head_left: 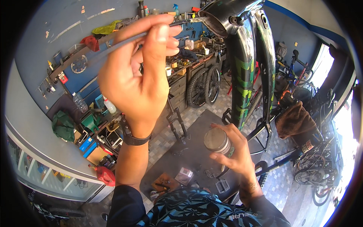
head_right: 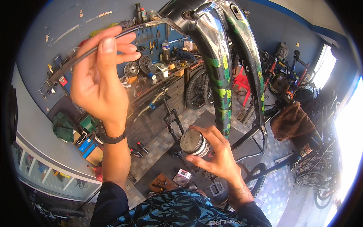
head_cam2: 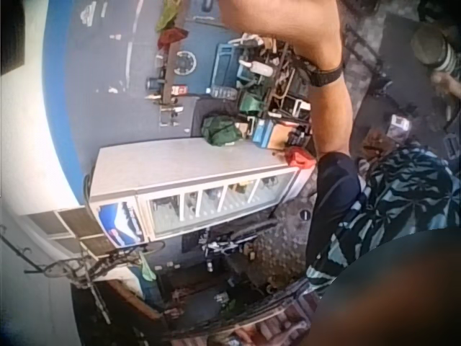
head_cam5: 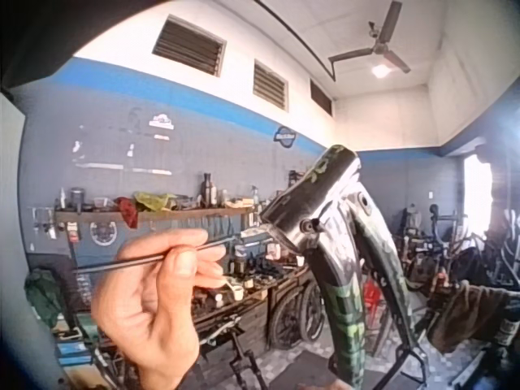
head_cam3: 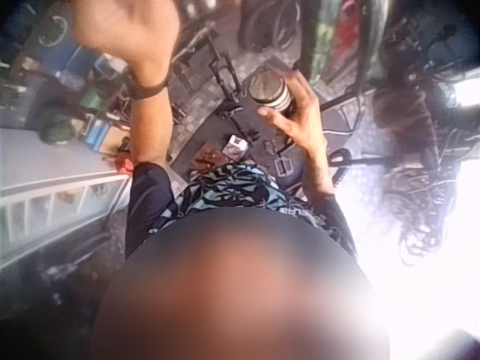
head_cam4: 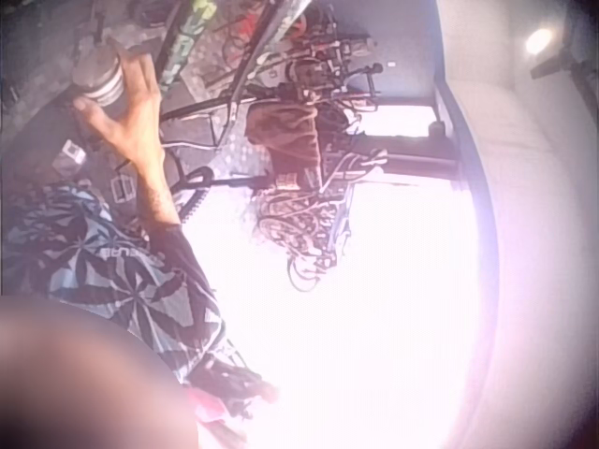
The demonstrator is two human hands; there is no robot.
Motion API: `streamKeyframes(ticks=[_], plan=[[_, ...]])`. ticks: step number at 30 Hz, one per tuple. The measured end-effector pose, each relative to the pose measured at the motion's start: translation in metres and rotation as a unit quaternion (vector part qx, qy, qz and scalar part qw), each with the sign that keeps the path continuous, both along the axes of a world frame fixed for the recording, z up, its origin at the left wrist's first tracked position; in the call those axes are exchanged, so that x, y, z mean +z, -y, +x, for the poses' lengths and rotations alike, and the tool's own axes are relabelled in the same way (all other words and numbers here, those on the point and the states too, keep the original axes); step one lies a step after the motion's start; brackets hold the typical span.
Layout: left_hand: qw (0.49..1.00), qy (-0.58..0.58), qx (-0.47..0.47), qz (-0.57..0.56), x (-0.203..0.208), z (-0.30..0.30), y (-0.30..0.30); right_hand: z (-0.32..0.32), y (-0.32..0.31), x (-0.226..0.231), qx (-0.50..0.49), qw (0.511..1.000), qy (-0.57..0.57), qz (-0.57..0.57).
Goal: The person applies grease to the inside of a bicycle head tube using a brush, then inserts the fork steerer tube and installs the handlebar stem and spacers. The person tightens the stem bolts with an Allen key and adjusts the handlebar position.
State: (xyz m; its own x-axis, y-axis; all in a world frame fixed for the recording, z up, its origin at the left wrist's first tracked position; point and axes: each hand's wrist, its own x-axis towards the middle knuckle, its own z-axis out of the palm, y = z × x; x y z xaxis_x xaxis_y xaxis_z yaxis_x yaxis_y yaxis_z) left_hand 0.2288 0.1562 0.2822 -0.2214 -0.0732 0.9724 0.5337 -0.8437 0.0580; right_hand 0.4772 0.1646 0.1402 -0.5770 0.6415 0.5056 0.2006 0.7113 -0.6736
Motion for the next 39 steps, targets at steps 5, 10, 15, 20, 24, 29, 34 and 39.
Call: streamKeyframes(ticks=[5, 10, 15, 20, 24, 29, 34, 39], plan=[[0.985, -0.127, 0.091, 0.075, -0.009, -0.007, 0.001, 0.000, -0.001, 0.000, 0.009, 1.000, -0.006, -0.012], [0.947, -0.208, 0.229, 0.083, -0.012, -0.009, 0.007, -0.002, -0.001, 0.000, 0.014, 1.000, -0.001, -0.017], [0.940, -0.224, 0.235, 0.105, -0.023, -0.004, 0.009, -0.002, -0.001, -0.001, 0.015, 1.000, 0.002, -0.008], [0.909, -0.234, 0.292, 0.184, -0.029, -0.003, -0.009, 0.000, -0.001, -0.002, 0.016, 1.000, 0.004, -0.003], [0.927, -0.217, 0.274, 0.132, -0.033, -0.003, -0.006, 0.000, -0.001, -0.002, 0.020, 1.000, 0.004, -0.008], [0.949, -0.190, 0.213, 0.131, -0.026, 0.002, 0.002, 0.001, -0.001, -0.001, 0.024, 1.000, -0.005, -0.003], [0.937, -0.175, 0.264, 0.146, -0.015, 0.011, 0.002, 0.002, -0.001, -0.001, 0.026, 1.000, 0.003, -0.017], [0.927, -0.201, 0.299, 0.107, -0.011, 0.013, 0.012, 0.005, -0.002, -0.002, 0.026, 1.000, 0.000, -0.011]])
